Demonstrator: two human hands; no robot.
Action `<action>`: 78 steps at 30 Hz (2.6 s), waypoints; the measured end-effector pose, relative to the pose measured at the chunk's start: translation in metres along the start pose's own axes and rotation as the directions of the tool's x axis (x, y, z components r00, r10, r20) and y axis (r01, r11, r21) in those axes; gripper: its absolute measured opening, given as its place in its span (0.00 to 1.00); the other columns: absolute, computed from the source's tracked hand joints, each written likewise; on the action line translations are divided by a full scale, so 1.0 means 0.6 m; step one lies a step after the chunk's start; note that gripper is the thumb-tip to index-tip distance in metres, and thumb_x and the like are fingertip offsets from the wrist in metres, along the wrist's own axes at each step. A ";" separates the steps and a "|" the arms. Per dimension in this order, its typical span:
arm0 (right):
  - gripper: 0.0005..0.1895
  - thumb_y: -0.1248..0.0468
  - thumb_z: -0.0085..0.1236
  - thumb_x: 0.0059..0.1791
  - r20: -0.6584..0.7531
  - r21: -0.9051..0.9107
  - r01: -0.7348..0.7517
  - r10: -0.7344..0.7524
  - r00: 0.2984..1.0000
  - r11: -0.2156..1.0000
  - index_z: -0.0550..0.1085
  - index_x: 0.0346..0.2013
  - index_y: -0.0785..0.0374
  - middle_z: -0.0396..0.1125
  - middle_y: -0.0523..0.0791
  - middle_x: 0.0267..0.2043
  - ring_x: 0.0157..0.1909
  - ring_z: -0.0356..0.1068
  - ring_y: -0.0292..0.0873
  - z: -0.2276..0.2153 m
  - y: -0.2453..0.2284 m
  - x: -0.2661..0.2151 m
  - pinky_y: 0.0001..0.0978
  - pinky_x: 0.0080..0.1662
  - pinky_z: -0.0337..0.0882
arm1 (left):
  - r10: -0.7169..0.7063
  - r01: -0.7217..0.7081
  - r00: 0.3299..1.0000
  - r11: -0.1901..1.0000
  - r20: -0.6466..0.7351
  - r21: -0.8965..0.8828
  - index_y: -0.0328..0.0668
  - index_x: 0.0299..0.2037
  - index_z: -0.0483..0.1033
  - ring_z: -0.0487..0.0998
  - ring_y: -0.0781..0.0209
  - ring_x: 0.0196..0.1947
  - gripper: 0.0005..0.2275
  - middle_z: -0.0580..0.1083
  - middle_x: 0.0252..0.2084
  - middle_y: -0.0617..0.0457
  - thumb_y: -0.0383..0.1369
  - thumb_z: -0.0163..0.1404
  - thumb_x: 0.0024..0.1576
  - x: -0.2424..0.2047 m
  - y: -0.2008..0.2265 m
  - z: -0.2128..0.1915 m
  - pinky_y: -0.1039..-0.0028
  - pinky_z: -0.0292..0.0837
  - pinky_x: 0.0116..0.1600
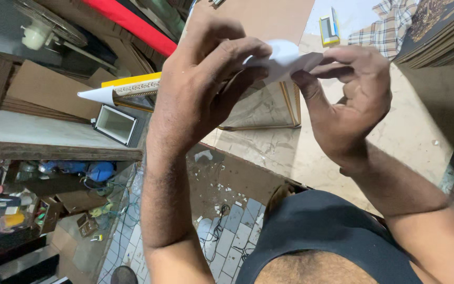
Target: The person assembles picture frames by applying yellow tape to the edges of a rectangular board, then attaching white corner pieces using a staple gun. They repeat this process for multiple frames, stacking completed units on the floor.
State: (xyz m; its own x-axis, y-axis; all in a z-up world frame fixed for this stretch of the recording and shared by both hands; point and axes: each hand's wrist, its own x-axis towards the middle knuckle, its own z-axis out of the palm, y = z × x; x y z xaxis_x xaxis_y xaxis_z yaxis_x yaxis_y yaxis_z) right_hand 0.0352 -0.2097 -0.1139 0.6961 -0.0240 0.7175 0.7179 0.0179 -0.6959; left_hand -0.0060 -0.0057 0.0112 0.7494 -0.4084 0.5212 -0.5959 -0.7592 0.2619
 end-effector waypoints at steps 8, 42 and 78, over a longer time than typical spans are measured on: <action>0.13 0.61 0.65 0.52 0.139 -0.431 0.291 -0.256 0.957 0.854 0.78 0.41 0.71 0.73 0.49 0.43 0.48 0.66 0.51 0.007 -0.048 -0.004 0.50 0.51 0.62 | -0.031 0.031 0.994 1.000 0.108 0.003 0.41 0.48 0.75 0.76 0.53 0.45 0.13 0.74 0.45 0.52 0.30 0.64 0.57 -0.009 0.040 -0.017 0.67 0.73 0.46; 0.12 0.71 0.56 0.44 0.845 -0.420 0.308 0.245 0.475 0.854 0.77 0.42 0.65 0.68 0.51 0.59 0.60 0.66 0.51 -0.176 0.281 -0.465 0.47 0.61 0.63 | -0.545 0.540 0.493 0.803 0.678 0.253 0.56 0.75 0.52 0.40 0.40 0.78 0.47 0.42 0.78 0.39 0.37 0.63 0.42 -0.489 0.038 0.604 0.39 0.39 0.72; 0.26 0.44 0.58 0.51 0.493 -0.867 -0.004 0.858 0.143 0.499 0.76 0.29 0.68 0.71 0.57 0.27 0.33 0.74 0.60 -0.180 0.255 -0.440 0.53 0.37 0.72 | -0.500 0.546 0.816 0.832 0.288 -0.103 0.57 0.40 0.83 0.53 0.51 0.75 0.16 0.65 0.69 0.52 0.45 0.67 0.42 -0.436 -0.004 0.643 0.41 0.40 0.74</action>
State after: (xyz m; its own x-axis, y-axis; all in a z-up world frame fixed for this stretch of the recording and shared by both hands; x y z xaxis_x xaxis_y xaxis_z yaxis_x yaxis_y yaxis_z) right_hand -0.0390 -0.3084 -0.4129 0.7178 0.5047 -0.4797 0.3520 -0.8574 -0.3754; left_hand -0.0892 -0.0927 -0.4394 0.9932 -0.0999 0.0604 -0.1162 -0.8020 0.5860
